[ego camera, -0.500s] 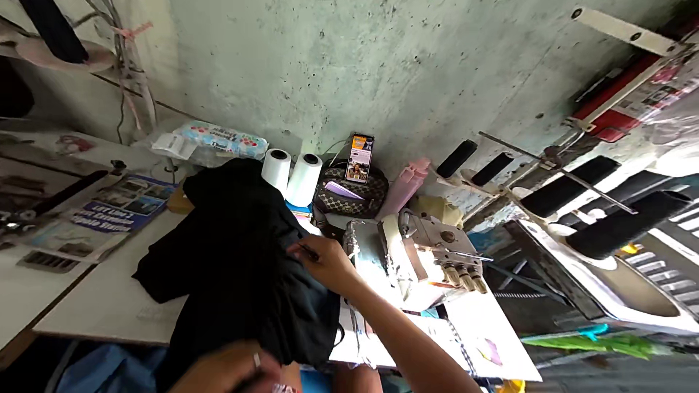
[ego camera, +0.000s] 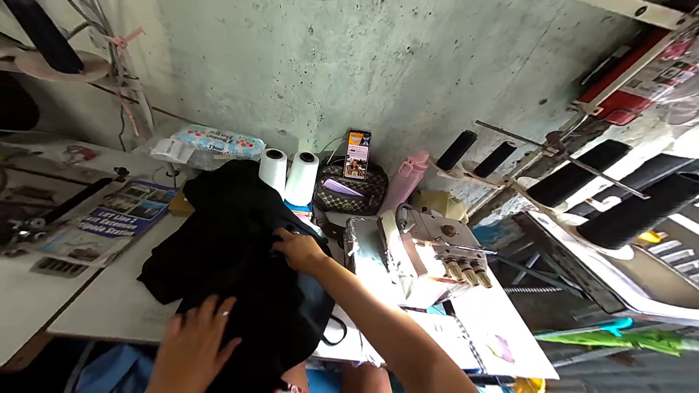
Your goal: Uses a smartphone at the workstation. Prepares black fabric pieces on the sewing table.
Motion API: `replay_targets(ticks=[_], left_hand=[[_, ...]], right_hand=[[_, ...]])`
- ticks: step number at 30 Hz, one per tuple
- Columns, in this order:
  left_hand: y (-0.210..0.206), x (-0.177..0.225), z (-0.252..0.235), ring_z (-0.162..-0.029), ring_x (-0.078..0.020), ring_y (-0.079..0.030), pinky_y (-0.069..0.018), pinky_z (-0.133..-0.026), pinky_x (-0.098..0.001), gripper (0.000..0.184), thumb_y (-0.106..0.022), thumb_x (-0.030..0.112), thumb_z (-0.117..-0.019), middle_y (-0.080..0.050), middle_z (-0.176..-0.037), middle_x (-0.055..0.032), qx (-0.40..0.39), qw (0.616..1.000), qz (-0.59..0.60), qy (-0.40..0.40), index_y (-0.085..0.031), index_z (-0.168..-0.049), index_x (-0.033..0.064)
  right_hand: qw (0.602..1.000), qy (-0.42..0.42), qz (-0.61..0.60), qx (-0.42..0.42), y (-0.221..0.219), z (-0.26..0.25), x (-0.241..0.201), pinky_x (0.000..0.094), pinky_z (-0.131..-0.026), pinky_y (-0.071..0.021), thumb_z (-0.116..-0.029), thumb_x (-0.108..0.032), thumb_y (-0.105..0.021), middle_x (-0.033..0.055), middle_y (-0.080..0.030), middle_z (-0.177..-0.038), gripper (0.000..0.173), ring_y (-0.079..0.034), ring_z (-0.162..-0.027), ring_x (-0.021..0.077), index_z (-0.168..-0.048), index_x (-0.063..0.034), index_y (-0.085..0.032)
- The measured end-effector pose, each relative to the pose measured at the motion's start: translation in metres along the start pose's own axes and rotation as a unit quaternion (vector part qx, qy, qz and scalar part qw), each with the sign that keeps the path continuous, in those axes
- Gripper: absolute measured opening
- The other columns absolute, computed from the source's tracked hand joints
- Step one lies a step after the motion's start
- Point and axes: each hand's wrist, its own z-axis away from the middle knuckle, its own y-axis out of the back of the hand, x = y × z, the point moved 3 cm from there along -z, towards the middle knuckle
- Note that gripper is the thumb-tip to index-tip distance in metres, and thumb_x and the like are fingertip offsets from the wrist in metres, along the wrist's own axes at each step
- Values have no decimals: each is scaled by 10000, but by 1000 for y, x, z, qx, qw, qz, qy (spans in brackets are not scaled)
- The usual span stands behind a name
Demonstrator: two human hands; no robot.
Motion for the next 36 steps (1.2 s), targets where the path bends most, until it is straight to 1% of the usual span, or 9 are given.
replay_targets(ticks=[2,4,6,9,12,16,21,30,36], left_hand=[[14,-41,12,-1019,-611,-619,-427,-844,-775,908,-922,420,-679,-511,-1401,-382,-22,999,-26,42,-570,-1422,35],[18,-77,27,-1160,-640,-555,-306,-956,-837,859,-841,527,-749,-444,-1492,-364,-86,992,-35,90,-593,-1416,46],[20,-95,32,-1371,-576,-418,-172,-1075,-816,870,-706,649,-840,-385,-1567,-305,-201,966,-16,163,-568,-1433,28],[21,-97,30,-1394,-574,-392,-125,-1077,-835,855,-748,519,-853,-420,-1532,-319,-146,972,59,175,-491,-1487,8],[21,-80,21,-1322,-577,-466,-214,-1018,-825,623,-580,288,-864,-504,-1464,-299,50,983,102,141,-532,-1430,33],[28,-37,15,-1088,-372,-618,-398,-924,-568,303,-428,277,-1032,-699,-1093,-165,224,965,124,59,-668,-1076,97],[15,5,35,-987,-221,-617,-398,-924,-408,245,-485,350,-1021,-692,-884,-19,189,974,115,-52,-680,-959,214],[-8,47,30,-1015,-173,-580,-370,-939,-336,180,-533,348,-1024,-667,-931,22,240,963,124,-18,-675,-982,245],[-30,101,-40,-920,-310,-615,-438,-756,-434,295,-529,383,-987,-673,-999,-90,244,963,113,6,-730,-1064,181]], right_hand=[[998,-22,10,65,13,18,3,601,-938,-535,-955,66,-536,123,-501,-1543,410,-593,-1279,394,-1298,-103,-684],[991,-62,8,119,20,45,7,580,-887,-557,-942,59,-547,128,-543,-1506,405,-627,-1234,389,-1266,-120,-710],[991,-109,7,75,12,68,5,582,-877,-554,-941,64,-545,142,-501,-1531,412,-613,-1235,407,-1283,-113,-693],[990,-133,-17,45,-17,95,-4,557,-859,-570,-942,81,-546,146,-497,-1534,425,-650,-1167,404,-1302,-98,-684],[973,-72,-61,213,-50,119,-10,524,-698,-608,-808,106,-672,176,-661,-1323,444,-733,-923,373,-1201,-84,-753],[936,-18,-124,329,-73,149,-17,452,-589,-612,-726,65,-738,156,-710,-1200,342,-746,-804,296,-1041,-62,-766],[901,78,-157,398,-84,151,-20,272,-633,-598,-830,-9,-665,125,-717,-1140,156,-732,-874,161,-956,-76,-730],[874,52,-145,462,-77,136,-9,289,-581,-584,-792,-2,-665,150,-716,-1106,139,-721,-787,181,-899,-64,-730],[830,20,-251,498,-100,160,-19,153,-821,-551,-887,-45,-627,101,-674,-1054,92,-666,-981,75,-939,-61,-701]])
